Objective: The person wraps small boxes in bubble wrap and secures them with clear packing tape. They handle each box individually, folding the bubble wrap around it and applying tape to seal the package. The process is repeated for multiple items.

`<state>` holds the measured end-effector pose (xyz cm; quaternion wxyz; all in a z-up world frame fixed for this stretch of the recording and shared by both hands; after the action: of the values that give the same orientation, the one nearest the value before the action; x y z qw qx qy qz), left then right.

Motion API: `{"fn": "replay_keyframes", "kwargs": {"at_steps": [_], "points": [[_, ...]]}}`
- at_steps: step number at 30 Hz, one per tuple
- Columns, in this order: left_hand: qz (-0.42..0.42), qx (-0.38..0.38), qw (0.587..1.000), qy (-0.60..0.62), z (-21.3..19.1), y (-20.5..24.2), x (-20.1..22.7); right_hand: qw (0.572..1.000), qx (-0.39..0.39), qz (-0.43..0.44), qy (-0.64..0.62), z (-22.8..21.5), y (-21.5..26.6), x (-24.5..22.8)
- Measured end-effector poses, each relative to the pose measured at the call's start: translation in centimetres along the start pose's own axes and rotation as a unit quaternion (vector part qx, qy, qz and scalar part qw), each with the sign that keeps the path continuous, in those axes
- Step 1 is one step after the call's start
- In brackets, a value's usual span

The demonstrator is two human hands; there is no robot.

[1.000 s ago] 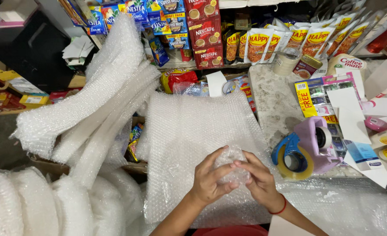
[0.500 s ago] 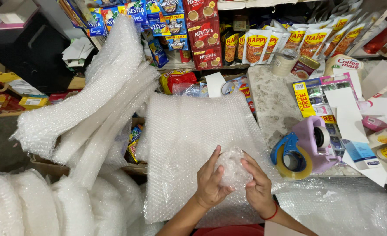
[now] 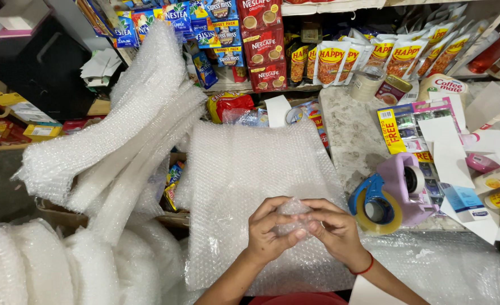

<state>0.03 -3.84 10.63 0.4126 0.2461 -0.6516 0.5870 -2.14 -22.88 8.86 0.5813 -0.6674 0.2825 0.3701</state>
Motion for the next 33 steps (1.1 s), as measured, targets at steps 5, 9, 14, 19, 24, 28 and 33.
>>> {"fn": "replay_keyframes", "kwargs": {"at_steps": [5, 9, 14, 19, 24, 28, 33], "points": [[-0.039, 0.026, 0.999, -0.026, -0.1, 0.8, -1.1, 0.99, 0.054, -0.033, -0.128, 0.9, -0.5, 0.2], [-0.109, 0.018, 0.993, -0.034, 0.1, 0.9, -1.0, 0.989, 0.003, 0.065, -0.132, 0.6, -1.9, -0.7], [-0.175, 0.003, 0.983, 0.047, 1.3, -0.4, 1.7, 0.973, -0.05, 0.161, -0.159, -0.2, -2.5, -0.4], [-0.242, -0.016, 0.97, 0.026, 0.9, -1.2, 0.9, 0.999, -0.037, -0.013, 0.019, 0.0, -2.2, -0.5], [-0.174, -0.006, 0.983, -0.051, -0.3, -1.1, 0.0, 0.987, -0.093, -0.061, 0.114, 0.9, -2.7, -3.6], [-0.159, 0.002, 0.985, -0.066, -0.7, -1.1, -0.6, 0.982, -0.059, -0.02, 0.18, 1.6, -3.5, -4.6], [-0.229, -0.007, 0.968, -0.106, -1.8, -1.3, -2.1, 0.966, -0.051, -0.095, 0.234, 2.6, -3.9, -4.1]]}}
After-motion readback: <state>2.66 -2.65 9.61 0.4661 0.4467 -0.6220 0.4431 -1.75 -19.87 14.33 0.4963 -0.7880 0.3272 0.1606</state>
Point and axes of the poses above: each hand's wrist, its own y-axis away from the middle knuckle, its own z-axis out of the palm, x = y × z, the point moved 3 cm from there along -y, towards the middle knuckle, and after that the axes turned 11 degrees about -z, right-handed, at the moved point
